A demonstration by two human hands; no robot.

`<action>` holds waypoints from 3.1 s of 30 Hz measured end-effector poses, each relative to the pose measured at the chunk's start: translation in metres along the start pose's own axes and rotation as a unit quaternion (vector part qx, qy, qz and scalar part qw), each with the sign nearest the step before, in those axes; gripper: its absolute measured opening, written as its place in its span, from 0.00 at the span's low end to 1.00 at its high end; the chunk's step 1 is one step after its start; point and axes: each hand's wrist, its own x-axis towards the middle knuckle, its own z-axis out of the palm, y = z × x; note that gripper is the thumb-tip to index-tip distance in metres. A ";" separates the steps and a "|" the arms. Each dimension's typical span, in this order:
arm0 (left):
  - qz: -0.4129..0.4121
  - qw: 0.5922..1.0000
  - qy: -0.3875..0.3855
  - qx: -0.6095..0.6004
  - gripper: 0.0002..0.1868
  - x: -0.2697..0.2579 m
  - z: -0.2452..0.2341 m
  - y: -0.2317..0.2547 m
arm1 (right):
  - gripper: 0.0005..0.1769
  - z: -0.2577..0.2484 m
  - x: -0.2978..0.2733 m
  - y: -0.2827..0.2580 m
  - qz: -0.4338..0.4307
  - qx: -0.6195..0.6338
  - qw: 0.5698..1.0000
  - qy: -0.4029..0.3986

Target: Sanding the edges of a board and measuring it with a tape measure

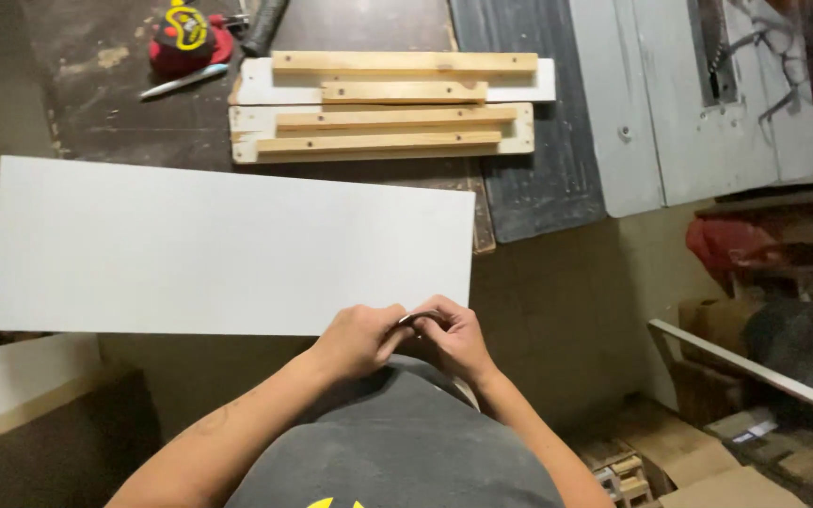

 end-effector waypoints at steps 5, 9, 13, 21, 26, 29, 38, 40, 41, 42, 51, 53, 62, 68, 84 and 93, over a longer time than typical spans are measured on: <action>-0.094 0.994 -0.048 -0.002 0.13 0.024 0.013 0.018 | 0.05 -0.127 0.005 0.063 0.004 0.052 0.984 0.169; -0.183 0.982 -0.044 0.032 0.15 0.016 0.026 0.019 | 0.05 -0.197 0.021 0.050 -0.024 0.117 0.950 0.287; -0.162 0.974 0.093 -0.128 0.26 0.028 0.016 0.064 | 0.06 -0.191 0.046 0.028 -0.040 0.075 0.976 0.200; -0.059 0.980 0.171 -0.084 0.11 0.092 0.045 0.071 | 0.16 -0.116 0.039 0.031 0.011 0.168 0.985 0.042; 0.115 0.921 0.225 0.295 0.20 0.159 0.043 0.033 | 0.37 -0.127 0.010 0.101 0.266 0.214 0.935 0.093; 0.187 0.891 0.190 0.369 0.20 0.189 0.043 0.024 | 0.52 -0.109 -0.011 0.108 0.406 0.330 0.852 0.007; 0.356 0.841 -0.105 0.393 0.37 0.127 0.084 0.014 | 0.57 -0.096 -0.024 0.091 0.343 0.592 0.729 0.013; 0.373 0.820 -0.099 0.422 0.37 0.154 0.064 0.010 | 0.50 -0.093 -0.029 0.100 0.326 0.604 0.727 0.019; 0.380 0.818 -0.097 0.421 0.37 0.169 0.054 0.009 | 0.50 -0.094 -0.025 0.100 0.321 0.605 0.729 0.024; 0.354 0.830 -0.040 0.428 0.35 0.180 0.045 0.009 | 0.55 -0.094 -0.024 0.099 0.316 0.615 0.722 0.038; 0.399 0.853 -0.081 0.327 0.34 0.185 0.056 -0.013 | 0.59 -0.078 -0.028 0.113 0.281 0.646 0.700 0.117; 0.361 0.859 -0.036 0.360 0.36 0.203 0.044 -0.020 | 0.62 -0.077 -0.027 0.108 0.285 0.632 0.711 0.118; 0.438 0.843 -0.116 0.290 0.37 0.217 0.045 -0.029 | 0.57 -0.073 -0.024 0.108 0.273 0.649 0.697 0.137; 0.323 0.857 0.057 0.397 0.32 0.247 0.030 -0.032 | 0.62 -0.082 -0.014 0.119 0.267 0.621 0.725 0.132; -0.002 0.967 -0.012 0.253 0.06 0.154 -0.046 -0.047 | 0.32 -0.105 0.014 0.142 0.270 0.289 0.911 0.121; -0.055 0.952 -0.173 0.246 0.09 0.033 0.004 -0.082 | 0.21 -0.135 0.075 0.175 0.241 -0.045 0.970 0.001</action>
